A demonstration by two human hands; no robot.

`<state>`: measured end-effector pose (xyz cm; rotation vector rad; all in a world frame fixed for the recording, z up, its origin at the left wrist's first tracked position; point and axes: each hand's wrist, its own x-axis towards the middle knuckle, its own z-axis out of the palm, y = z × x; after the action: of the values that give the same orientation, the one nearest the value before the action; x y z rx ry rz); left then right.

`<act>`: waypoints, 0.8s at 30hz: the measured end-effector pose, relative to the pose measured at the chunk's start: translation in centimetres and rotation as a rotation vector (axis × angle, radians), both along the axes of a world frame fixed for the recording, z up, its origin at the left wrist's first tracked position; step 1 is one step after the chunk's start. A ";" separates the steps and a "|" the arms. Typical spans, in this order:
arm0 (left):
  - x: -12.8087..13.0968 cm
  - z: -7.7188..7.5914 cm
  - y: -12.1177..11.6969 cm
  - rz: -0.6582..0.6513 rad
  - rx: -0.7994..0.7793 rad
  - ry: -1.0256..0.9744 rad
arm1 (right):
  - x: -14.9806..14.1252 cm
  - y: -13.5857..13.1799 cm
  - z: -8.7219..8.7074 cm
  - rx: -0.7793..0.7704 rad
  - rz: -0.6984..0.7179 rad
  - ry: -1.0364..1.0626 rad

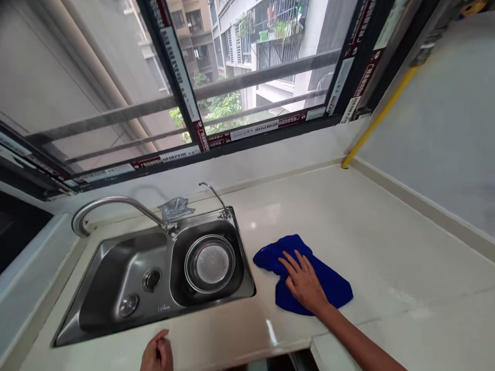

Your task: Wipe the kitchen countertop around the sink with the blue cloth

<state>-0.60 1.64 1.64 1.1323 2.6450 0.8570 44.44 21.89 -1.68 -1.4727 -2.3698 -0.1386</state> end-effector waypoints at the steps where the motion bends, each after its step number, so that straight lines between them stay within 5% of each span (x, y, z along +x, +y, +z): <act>1: 0.1 0.1 -0.1 -0.018 -0.008 0.020 | 0.1 -1.4 -0.1 -0.004 -0.033 -0.019; 6: 0.3 -0.1 -0.7 -0.172 0.115 0.192 | -2.0 -6.6 -0.7 -0.041 -0.175 -0.105; 12: 0.3 -0.8 -1.1 -0.338 0.214 0.281 | -7.2 -9.8 -0.1 -0.033 -0.269 -0.142; 19: -0.4 -0.1 -2.4 -0.408 0.313 -0.163 | -15.7 -13.3 0.9 -0.073 -0.252 -0.163; 24: -1.9 0.3 -6.5 -0.309 0.399 -0.517 | -22.6 -15.0 1.2 -0.132 -0.123 -0.143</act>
<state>-2.53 -4.85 1.90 1.1567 1.8769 1.4177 21.80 6.91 -0.45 -1.7248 -2.4402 -0.1236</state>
